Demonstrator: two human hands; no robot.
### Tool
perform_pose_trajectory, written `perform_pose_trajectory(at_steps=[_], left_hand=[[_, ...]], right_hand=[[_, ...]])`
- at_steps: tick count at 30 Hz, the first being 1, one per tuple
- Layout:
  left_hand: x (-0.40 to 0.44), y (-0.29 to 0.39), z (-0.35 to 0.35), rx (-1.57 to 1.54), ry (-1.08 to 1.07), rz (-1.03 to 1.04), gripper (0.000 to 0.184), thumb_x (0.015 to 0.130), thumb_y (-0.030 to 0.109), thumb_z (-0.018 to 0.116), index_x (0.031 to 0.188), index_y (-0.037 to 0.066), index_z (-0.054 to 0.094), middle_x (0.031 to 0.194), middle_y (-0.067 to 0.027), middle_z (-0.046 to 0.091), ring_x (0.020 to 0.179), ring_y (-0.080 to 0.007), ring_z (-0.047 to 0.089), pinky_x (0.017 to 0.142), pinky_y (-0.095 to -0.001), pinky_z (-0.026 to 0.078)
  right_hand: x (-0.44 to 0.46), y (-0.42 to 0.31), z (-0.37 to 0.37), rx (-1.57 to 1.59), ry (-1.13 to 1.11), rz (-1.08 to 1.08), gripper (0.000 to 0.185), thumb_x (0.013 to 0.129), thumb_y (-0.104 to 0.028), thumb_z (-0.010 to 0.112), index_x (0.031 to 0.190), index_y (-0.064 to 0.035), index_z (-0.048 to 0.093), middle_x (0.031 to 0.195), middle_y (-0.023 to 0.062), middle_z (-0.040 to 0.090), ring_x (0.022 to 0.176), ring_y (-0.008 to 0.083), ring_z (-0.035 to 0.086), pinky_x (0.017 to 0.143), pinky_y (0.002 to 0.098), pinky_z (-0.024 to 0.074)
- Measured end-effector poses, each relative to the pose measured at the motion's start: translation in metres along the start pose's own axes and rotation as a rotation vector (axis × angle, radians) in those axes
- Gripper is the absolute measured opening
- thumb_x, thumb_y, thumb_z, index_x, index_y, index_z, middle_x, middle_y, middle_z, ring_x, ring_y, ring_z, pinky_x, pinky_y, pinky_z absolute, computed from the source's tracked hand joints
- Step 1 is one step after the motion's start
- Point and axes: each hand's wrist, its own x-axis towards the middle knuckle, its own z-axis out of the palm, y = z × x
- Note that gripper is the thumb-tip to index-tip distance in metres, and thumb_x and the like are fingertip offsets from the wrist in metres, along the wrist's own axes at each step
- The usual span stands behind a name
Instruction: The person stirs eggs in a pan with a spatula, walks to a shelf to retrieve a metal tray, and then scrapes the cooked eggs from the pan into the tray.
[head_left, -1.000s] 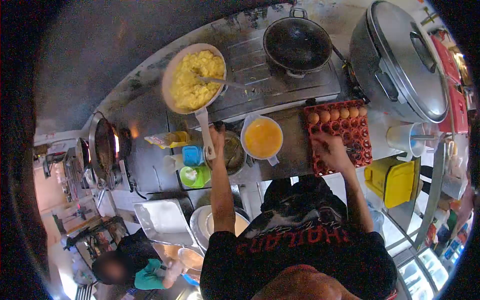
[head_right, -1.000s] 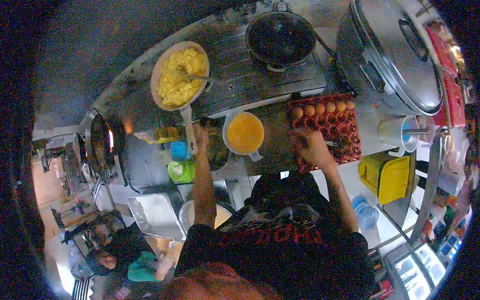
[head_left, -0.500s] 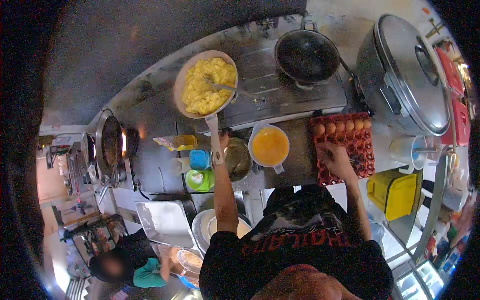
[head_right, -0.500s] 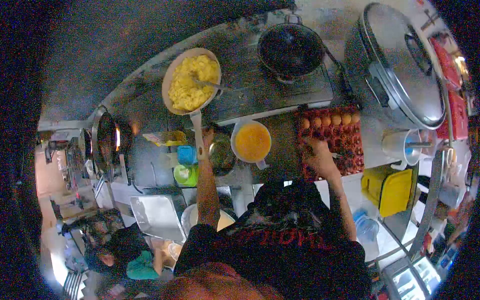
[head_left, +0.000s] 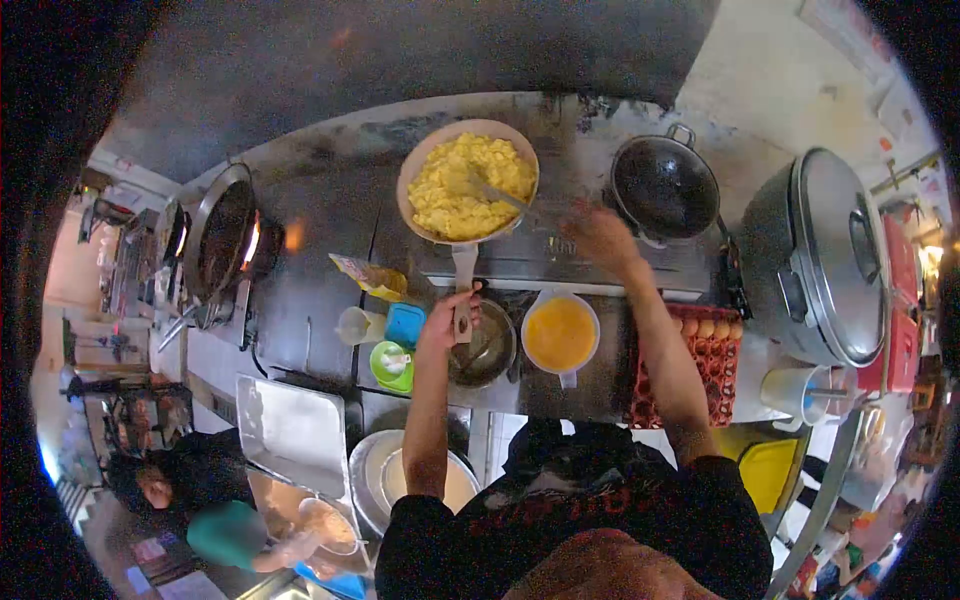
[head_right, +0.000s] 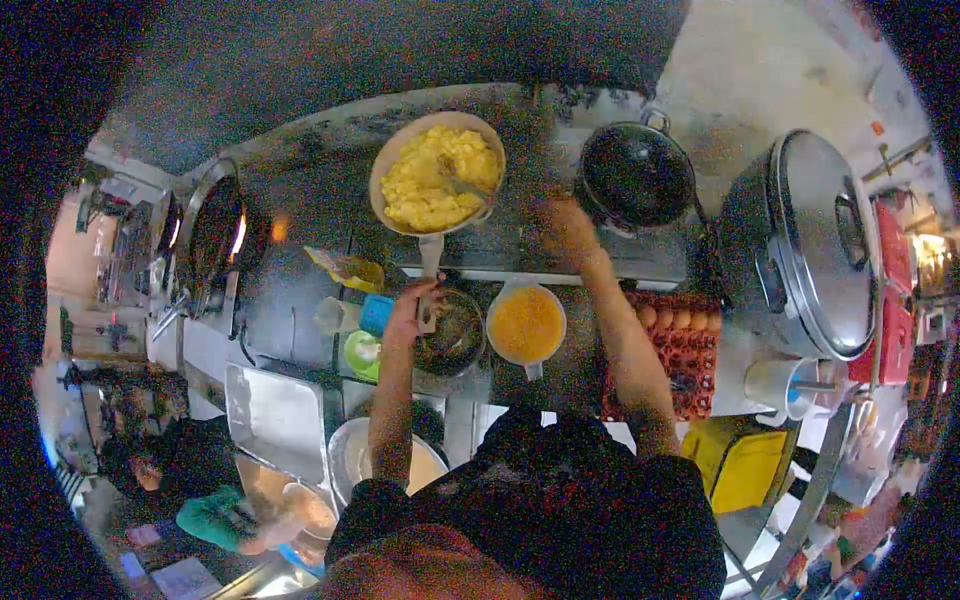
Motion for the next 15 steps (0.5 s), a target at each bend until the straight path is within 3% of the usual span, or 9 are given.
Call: perform_pose_trajectory(at_steps=[2,3,5,6,7,10,12,15], left_hand=[[-0.007,0.001,0.015,-0.004,0.04,0.01,0.037,0.086,0.028,0.059,0.115,0.005,0.058,0.074,-0.0038,0.055,0.064,-0.0178,0.057,0.054,-0.0285,0.047],[-0.009,0.0,0.015,-0.013,0.072,0.0,0.032,0.09,0.029,0.053,0.112,0.006,0.056,0.078,-0.0041,0.056,0.063,-0.0173,0.054,0.056,-0.0335,0.047],[-0.006,-0.003,0.001,-0.085,0.086,0.063,0.034,0.091,0.032,0.051,0.112,0.005,0.055,0.083,-0.0052,0.059,0.068,-0.018,0.056,0.059,-0.0341,0.049],[-0.002,-0.005,-0.007,-0.105,0.084,0.075,0.036,0.092,0.033,0.05,0.112,0.004,0.055,0.085,-0.0057,0.06,0.07,-0.0184,0.058,0.061,-0.0345,0.05],[-0.002,-0.01,-0.016,-0.167,0.213,0.143,0.039,0.094,0.036,0.047,0.114,0.003,0.054,0.093,-0.0065,0.062,0.077,-0.0182,0.059,0.064,-0.0345,0.051],[0.012,-0.027,-0.055,0.105,0.199,0.425,0.037,0.094,0.034,0.046,0.115,0.005,0.054,0.094,-0.0052,0.061,0.079,-0.0163,0.058,0.066,-0.0335,0.05],[0.005,-0.025,-0.045,0.054,0.235,0.323,0.038,0.094,0.036,0.046,0.115,0.005,0.054,0.095,-0.0055,0.061,0.08,-0.0169,0.058,0.067,-0.034,0.05],[0.005,-0.02,-0.026,0.044,0.231,0.237,0.039,0.093,0.037,0.046,0.115,0.005,0.053,0.096,-0.006,0.061,0.081,-0.0177,0.058,0.068,-0.0347,0.05]], right_hand=[[0.026,-0.009,0.037,0.049,-0.328,0.175,0.038,0.084,-0.028,0.061,0.113,-0.0035,0.056,0.099,0.0184,0.062,0.082,0.0403,0.059,0.071,0.0436,0.0491],[0.034,-0.025,0.035,0.036,-0.297,0.194,0.038,0.083,-0.028,0.062,0.111,-0.0031,0.056,0.1,0.0185,0.062,0.082,0.0402,0.059,0.071,0.0435,0.049],[0.02,-0.061,0.023,0.015,-0.244,0.256,0.037,0.082,-0.028,0.064,0.108,-0.0024,0.056,0.1,0.0189,0.062,0.083,0.04,0.059,0.072,0.0432,0.0489],[0.006,-0.052,0.046,0.03,-0.084,0.157,0.036,0.081,-0.027,0.065,0.107,-0.0022,0.056,0.101,0.0192,0.062,0.083,0.0397,0.059,0.071,0.0431,0.049],[-0.009,-0.023,0.085,0.029,0.095,0.075,0.035,0.081,-0.026,0.065,0.105,-0.002,0.056,0.101,0.0196,0.061,0.084,0.0394,0.059,0.071,0.0431,0.0491],[-0.036,-0.015,0.052,0.076,0.217,0.153,0.031,0.079,-0.019,0.066,0.103,-0.0019,0.056,0.095,0.0191,0.06,0.082,0.0373,0.06,0.069,0.0425,0.0488],[-0.055,-0.034,0.01,0.143,0.285,0.285,0.029,0.077,-0.013,0.065,0.103,-0.0019,0.056,0.091,0.0175,0.059,0.08,0.0353,0.06,0.067,0.0419,0.0482],[-0.088,-0.044,-0.03,0.236,0.31,0.226,0.023,0.078,-0.009,0.062,0.099,-0.0012,0.057,0.083,0.0174,0.057,0.074,0.034,0.058,0.063,0.042,0.0463]])
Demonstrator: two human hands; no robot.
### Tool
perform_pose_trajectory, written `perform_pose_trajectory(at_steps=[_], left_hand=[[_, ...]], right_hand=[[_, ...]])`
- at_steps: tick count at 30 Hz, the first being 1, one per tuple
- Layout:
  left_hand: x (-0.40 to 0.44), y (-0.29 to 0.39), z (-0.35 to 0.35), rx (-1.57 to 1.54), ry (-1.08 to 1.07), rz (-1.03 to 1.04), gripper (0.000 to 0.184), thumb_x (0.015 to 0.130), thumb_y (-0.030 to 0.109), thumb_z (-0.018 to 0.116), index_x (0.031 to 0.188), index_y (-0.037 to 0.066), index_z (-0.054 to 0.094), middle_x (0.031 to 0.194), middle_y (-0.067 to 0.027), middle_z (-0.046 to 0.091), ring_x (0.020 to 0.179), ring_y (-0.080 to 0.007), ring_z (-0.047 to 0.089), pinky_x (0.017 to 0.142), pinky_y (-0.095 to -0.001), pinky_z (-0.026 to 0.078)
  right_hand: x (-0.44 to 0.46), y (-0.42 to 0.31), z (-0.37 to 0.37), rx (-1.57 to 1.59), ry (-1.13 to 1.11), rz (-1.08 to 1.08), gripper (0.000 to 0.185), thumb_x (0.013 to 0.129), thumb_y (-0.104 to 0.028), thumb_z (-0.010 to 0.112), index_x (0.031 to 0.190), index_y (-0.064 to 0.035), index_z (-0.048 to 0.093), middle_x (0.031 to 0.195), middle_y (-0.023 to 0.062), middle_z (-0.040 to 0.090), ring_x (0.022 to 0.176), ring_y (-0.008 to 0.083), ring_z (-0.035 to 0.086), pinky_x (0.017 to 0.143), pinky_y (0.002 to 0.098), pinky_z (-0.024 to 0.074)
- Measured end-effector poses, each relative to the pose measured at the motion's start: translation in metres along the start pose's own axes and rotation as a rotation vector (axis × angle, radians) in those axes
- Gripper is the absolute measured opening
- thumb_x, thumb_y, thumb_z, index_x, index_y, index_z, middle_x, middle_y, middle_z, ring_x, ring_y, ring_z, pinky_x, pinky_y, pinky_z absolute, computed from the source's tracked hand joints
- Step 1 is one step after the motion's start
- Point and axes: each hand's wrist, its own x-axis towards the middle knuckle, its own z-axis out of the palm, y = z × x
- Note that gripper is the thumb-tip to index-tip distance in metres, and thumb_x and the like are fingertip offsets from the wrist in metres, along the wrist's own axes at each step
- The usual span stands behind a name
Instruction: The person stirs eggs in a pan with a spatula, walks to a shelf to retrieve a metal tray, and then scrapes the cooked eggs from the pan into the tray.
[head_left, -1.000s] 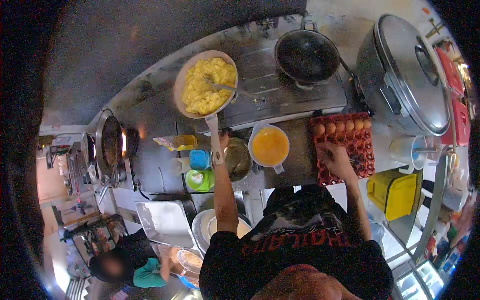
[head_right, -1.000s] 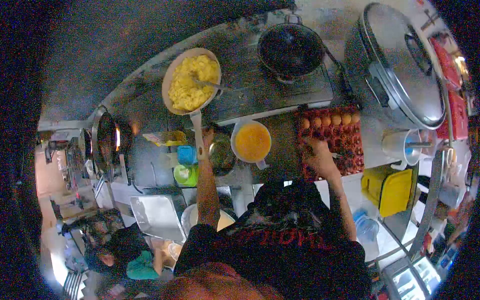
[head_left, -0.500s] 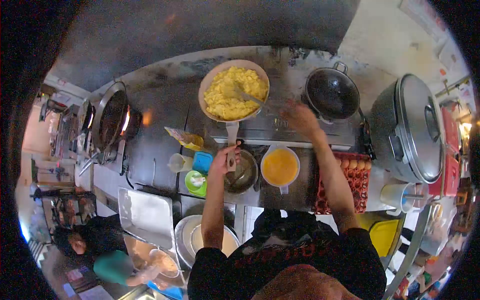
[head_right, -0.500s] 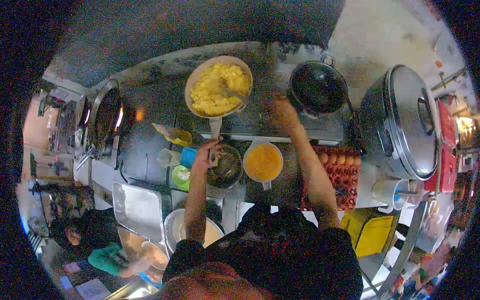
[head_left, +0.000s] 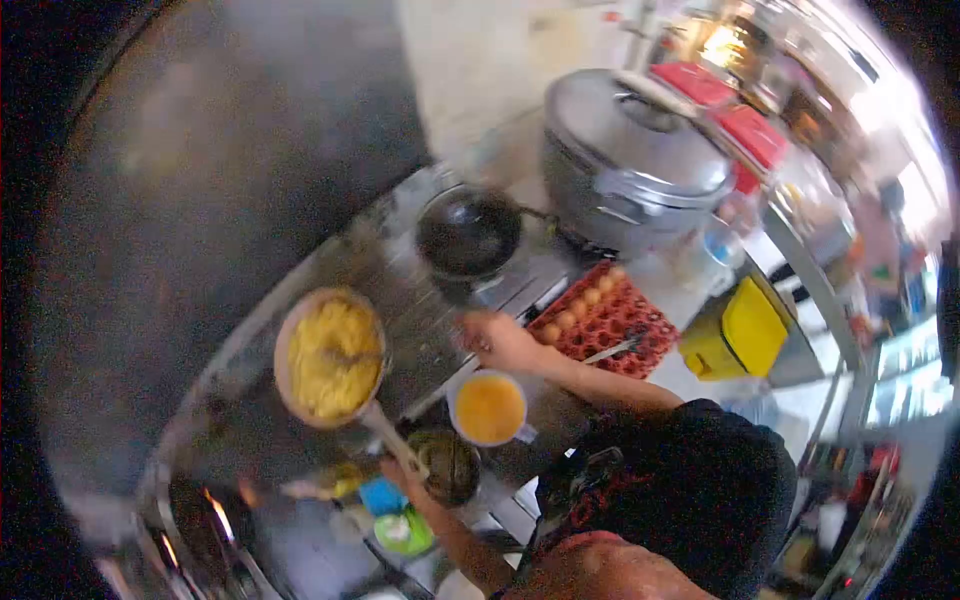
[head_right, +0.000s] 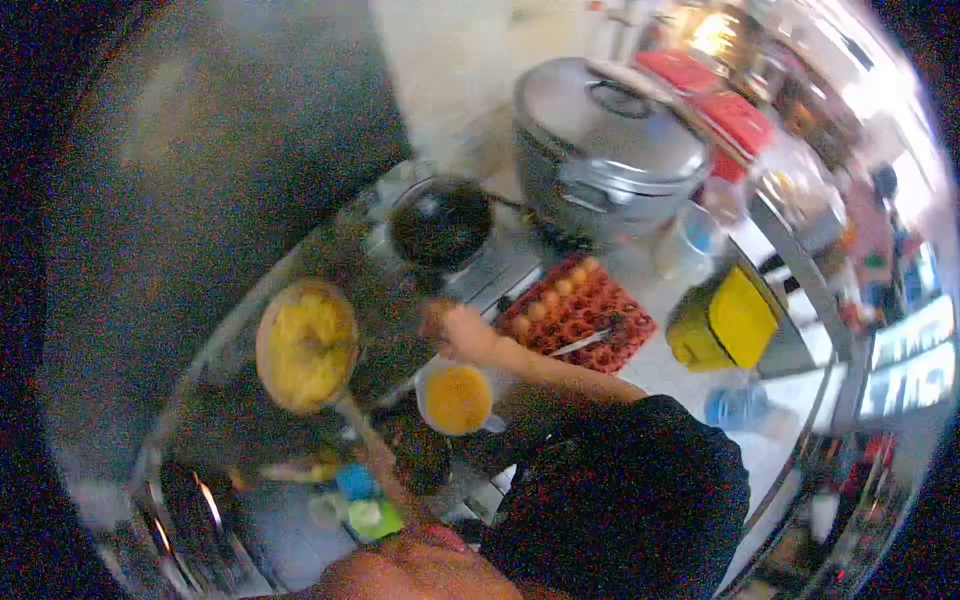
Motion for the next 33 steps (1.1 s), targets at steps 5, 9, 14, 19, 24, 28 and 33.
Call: perform_pose_trajectory(at_steps=[5,9,14,19,24,28,33], left_hand=[[0.004,0.004,0.018,0.048,-0.011,-0.056,0.042,0.092,0.04,0.047,0.115,0.005,0.053,0.098,-0.0068,0.06,0.084,-0.0191,0.058,0.069,-0.0359,0.05],[0.004,0.005,0.034,0.08,-0.01,-0.075,0.044,0.091,0.042,0.048,0.115,0.005,0.052,0.099,-0.0074,0.06,0.085,-0.0202,0.057,0.07,-0.0368,0.05],[0.002,0.008,0.045,0.112,-0.021,-0.086,0.047,0.09,0.044,0.048,0.115,0.006,0.051,0.101,-0.0082,0.059,0.088,-0.0216,0.057,0.072,-0.038,0.05],[-0.006,0.015,0.047,0.108,-0.055,-0.084,0.049,0.089,0.047,0.049,0.115,0.006,0.051,0.103,-0.009,0.058,0.09,-0.023,0.057,0.073,-0.0392,0.05],[-0.017,0.036,0.024,-0.071,-0.261,-0.229,0.052,0.088,0.05,0.05,0.116,0.006,0.05,0.104,-0.0098,0.058,0.093,-0.0243,0.057,0.075,-0.0404,0.05],[-0.031,0.017,0.059,0.129,0.043,0.035,0.042,0.088,0.043,0.051,0.113,0.01,0.056,0.1,-0.0097,0.059,0.083,-0.0204,0.058,0.067,-0.0347,0.051],[-0.019,0.026,0.052,0.242,-0.059,-0.137,0.038,0.09,0.029,0.054,0.122,0.01,0.053,0.089,-0.0047,0.056,0.08,-0.0165,0.056,0.068,-0.0309,0.051]], right_hand=[[-0.043,0.015,-0.04,-0.061,-0.016,0.072,0.017,0.081,-0.011,0.06,0.094,-0.0005,0.058,0.077,0.0173,0.057,0.069,0.0331,0.058,0.06,0.0424,0.0452],[-0.076,0.025,-0.068,-0.063,0.054,0.175,0.016,0.082,-0.015,0.06,0.091,-0.0018,0.058,0.077,0.016,0.058,0.07,0.0334,0.059,0.061,0.0424,0.0467],[-0.11,0.051,-0.073,-0.063,0.039,0.258,0.017,0.083,-0.016,0.06,0.094,-0.0039,0.06,0.083,0.0158,0.061,0.075,0.0332,0.06,0.065,0.0417,0.0482],[-0.124,0.06,-0.083,0.007,0.041,0.186,0.023,0.071,-0.01,0.061,0.094,-0.0054,0.057,0.079,0.0188,0.059,0.077,0.0384,0.059,0.067,0.047,0.0472],[-0.123,0.019,-0.131,0.044,0.057,0.458,0.017,0.072,-0.012,0.062,0.085,-0.0023,0.06,0.077,0.0189,0.059,0.073,0.0378,0.059,0.065,0.044,0.0479],[-0.096,0.039,-0.1,-0.035,0.113,0.201,0.008,0.075,-0.004,0.058,0.083,-0.0021,0.059,0.075,0.0161,0.061,0.069,0.0316,0.06,0.062,0.0371,0.0475],[0.0,-0.002,-0.035,-0.092,-0.024,-0.051,0.027,0.08,-0.005,0.061,0.106,-0.0004,0.055,0.095,0.0203,0.061,0.086,0.0377,0.06,0.074,0.0413,0.048]])
